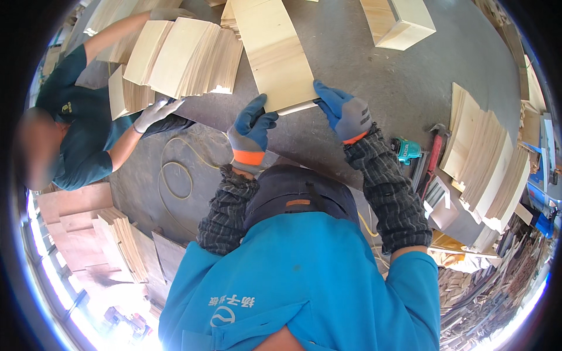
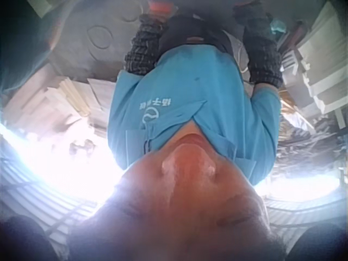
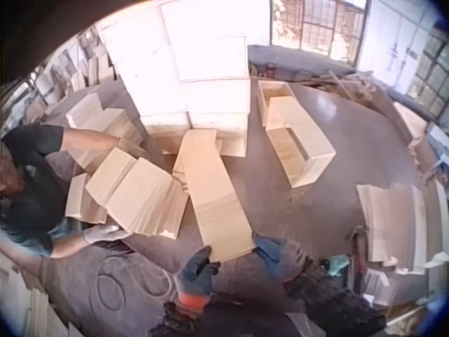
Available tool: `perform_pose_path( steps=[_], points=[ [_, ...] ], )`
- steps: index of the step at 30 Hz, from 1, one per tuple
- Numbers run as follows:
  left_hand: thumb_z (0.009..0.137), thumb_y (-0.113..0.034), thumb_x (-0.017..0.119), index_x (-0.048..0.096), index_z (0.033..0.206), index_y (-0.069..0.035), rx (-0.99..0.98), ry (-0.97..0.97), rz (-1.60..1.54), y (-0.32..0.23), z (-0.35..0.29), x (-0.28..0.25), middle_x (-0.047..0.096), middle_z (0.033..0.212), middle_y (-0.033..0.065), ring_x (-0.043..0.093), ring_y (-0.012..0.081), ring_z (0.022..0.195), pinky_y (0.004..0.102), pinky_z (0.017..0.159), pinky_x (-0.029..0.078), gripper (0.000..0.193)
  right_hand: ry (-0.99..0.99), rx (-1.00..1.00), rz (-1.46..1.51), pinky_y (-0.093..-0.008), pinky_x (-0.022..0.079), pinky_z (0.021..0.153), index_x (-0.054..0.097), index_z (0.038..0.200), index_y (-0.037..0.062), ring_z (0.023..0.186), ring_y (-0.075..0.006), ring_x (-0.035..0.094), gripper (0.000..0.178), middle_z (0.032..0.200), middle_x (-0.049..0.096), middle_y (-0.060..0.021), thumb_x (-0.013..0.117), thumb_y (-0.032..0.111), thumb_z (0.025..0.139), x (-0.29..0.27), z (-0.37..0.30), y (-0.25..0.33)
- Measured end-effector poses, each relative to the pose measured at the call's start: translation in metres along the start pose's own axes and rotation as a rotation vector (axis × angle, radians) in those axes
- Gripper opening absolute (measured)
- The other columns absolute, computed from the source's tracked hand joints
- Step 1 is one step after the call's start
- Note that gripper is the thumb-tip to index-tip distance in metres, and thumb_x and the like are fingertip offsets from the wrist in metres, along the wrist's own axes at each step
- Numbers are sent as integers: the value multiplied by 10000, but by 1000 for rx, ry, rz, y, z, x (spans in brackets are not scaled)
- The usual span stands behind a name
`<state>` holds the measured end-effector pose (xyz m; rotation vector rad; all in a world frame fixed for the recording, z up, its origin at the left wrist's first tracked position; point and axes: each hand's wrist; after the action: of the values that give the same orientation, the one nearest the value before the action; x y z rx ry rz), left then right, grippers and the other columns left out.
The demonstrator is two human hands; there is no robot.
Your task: Assembling wooden boxes using a pneumatic nail gun to attach side panels to base pieces.
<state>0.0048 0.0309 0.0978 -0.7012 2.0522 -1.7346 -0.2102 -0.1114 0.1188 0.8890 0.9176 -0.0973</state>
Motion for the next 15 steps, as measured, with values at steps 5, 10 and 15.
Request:
perform_pose_path(
  steps=[5, 10, 15],
  points=[
    [996, 2, 772, 734, 1351, 4, 449, 12, 387, -2, 0, -4, 793, 1237, 191, 783, 216, 1059, 341, 881, 650, 357, 226, 408, 179, -368, 639, 769, 673, 1436, 53, 894, -306, 788, 429, 1141, 784, -201, 735, 79, 1012, -8, 4, 13],
    [1010, -5, 747, 724, 1363, -7, 418, 49, 440, -17, -3, -1, 785, 1242, 240, 803, 254, 1055, 344, 910, 644, 354, -83, -272, -174, -312, 594, 659, 677, 1394, 10, 703, -203, 675, 356, 971, 755, -104, 647, 219, 1108, -2, 1, -9],
    [994, -35, 784, 743, 1323, 9, 376, 92, 532, -18, 1, -10, 801, 1220, 211, 806, 215, 1026, 324, 880, 646, 335, 120, 86, 40, -312, 589, 676, 691, 1381, 32, 676, -197, 631, 369, 957, 741, -107, 585, 295, 1144, -2, 0, -2]
  ],
)
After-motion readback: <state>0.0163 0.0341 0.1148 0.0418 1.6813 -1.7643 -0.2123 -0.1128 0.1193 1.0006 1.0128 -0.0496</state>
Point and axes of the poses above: each hand's wrist, its own z-axis towards the middle knuckle, its own x-axis out of the palm, y = z × x
